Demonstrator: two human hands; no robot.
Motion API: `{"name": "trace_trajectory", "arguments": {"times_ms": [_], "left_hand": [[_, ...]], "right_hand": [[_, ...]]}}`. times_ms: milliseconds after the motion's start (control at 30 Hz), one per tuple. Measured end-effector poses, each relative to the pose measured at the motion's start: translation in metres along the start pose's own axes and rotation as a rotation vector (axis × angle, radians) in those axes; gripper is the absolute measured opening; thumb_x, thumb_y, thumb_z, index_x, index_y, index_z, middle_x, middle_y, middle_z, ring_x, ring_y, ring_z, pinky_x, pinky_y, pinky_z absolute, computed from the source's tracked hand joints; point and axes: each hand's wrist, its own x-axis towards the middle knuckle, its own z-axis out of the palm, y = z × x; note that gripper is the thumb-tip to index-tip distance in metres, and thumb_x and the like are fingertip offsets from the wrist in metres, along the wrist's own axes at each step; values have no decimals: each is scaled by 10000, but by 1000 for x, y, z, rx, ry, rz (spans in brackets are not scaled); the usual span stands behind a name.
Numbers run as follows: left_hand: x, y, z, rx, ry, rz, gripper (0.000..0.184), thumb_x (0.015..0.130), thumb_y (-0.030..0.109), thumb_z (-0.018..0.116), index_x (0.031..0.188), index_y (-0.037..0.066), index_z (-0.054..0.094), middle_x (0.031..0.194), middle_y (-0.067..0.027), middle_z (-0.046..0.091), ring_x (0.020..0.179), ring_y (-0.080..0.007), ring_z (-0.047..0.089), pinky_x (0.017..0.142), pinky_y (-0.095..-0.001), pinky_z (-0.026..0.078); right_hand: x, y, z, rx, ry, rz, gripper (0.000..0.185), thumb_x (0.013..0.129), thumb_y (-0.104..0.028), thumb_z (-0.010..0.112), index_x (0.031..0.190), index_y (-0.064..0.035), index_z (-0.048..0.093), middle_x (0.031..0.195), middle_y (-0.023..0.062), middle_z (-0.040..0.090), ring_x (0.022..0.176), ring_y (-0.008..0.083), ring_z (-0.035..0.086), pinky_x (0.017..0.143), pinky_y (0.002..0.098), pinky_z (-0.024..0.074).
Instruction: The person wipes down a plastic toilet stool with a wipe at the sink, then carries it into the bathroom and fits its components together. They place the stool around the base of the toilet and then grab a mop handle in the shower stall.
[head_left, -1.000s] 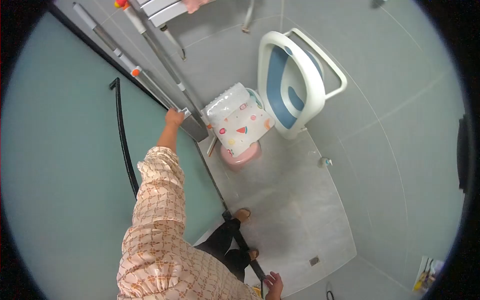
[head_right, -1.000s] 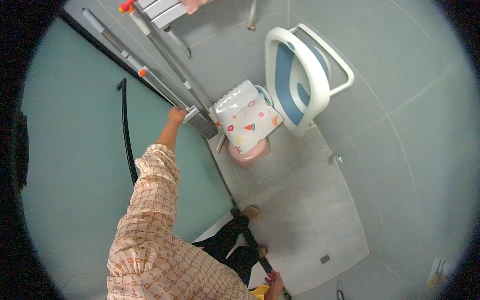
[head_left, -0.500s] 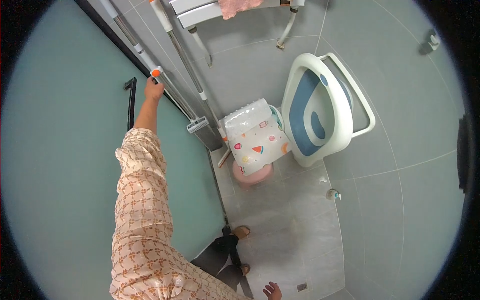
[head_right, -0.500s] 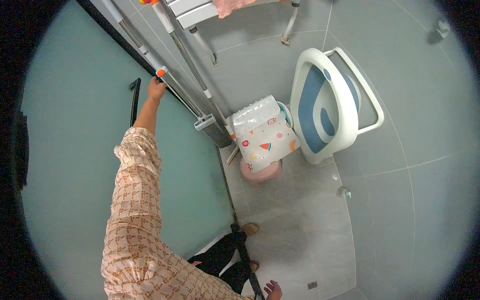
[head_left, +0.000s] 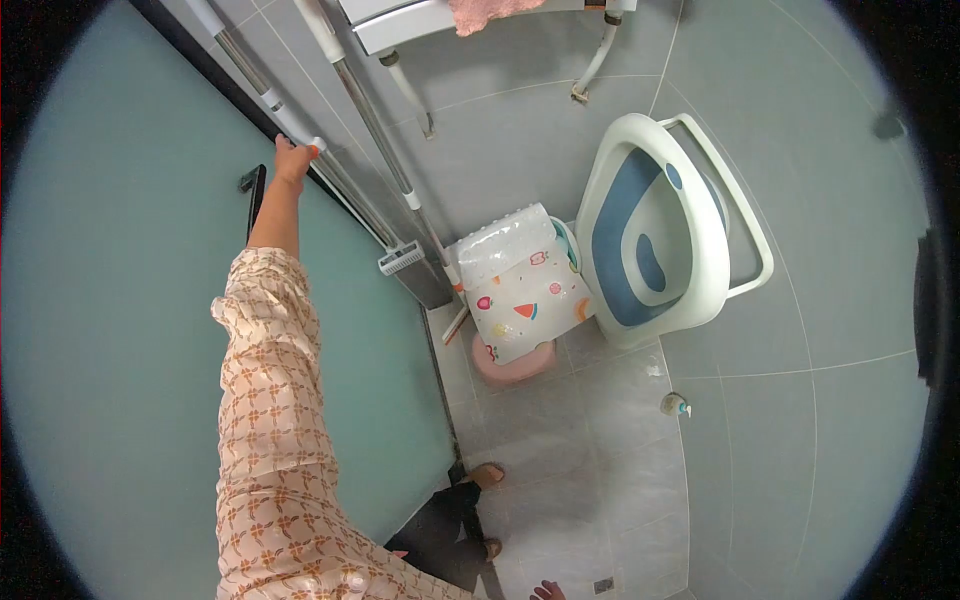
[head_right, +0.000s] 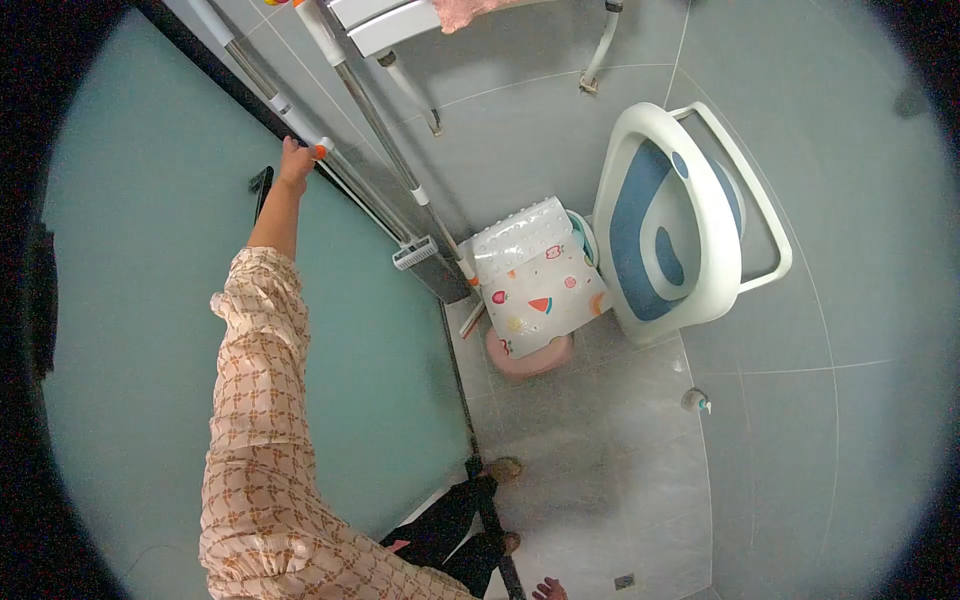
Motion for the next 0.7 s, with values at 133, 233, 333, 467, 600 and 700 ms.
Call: {"name": "trace_trajectory", "arguments": {"times_ms": [133,233,333,467,600,700], "left_hand": [[15,-9,-1,-44,11,48,913,710,49,605,1439,-43,64,1488,-230,207,1377,-318,237,1100,-344,202],[31,-15,-1,-110,-37,33,900,735,27,583,1443,-35,31,1451,-215,270,1331,-292,306,1082,-343,229],[40,-18,-4,-134,-144,63,849,752,17,573,1430,-36,65,1383,-200,345,1265,-273,374,1057,-343,266],[47,-25,0,-135,-135,77,759,756,61,644,1361,-29,195,1284,-170,426,1184,-263,435,1022,-347,311],[72,-45,7,-157,16,85,817,716,171,761,1315,-21,238,1257,-161,446,1165,-258,446,994,-357,341],[54,-27,11,-196,8,113,833,706,257,795,1317,-23,302,1202,-138,505,1095,-230,510,924,-348,404]], "right_hand": [[-5,-2,3,171,35,51,411,944,-279,473,1226,17,516,1190,144,572,1033,286,565,824,404,507],[9,5,7,186,52,76,398,943,-274,473,1209,17,525,1185,143,575,1019,283,573,806,403,509],[31,43,3,-80,6,-88,393,944,-273,470,1196,21,530,1186,145,574,1018,284,574,802,406,509],[32,48,-3,-66,-33,-152,396,944,-278,471,1190,26,533,1196,146,569,1040,286,565,812,409,506],[9,-18,6,256,63,261,406,948,-286,463,1213,16,526,1205,148,565,1060,291,555,831,420,501],[8,0,5,236,89,103,416,953,-291,451,1242,2,512,1217,150,557,1063,298,553,845,430,497]]}}
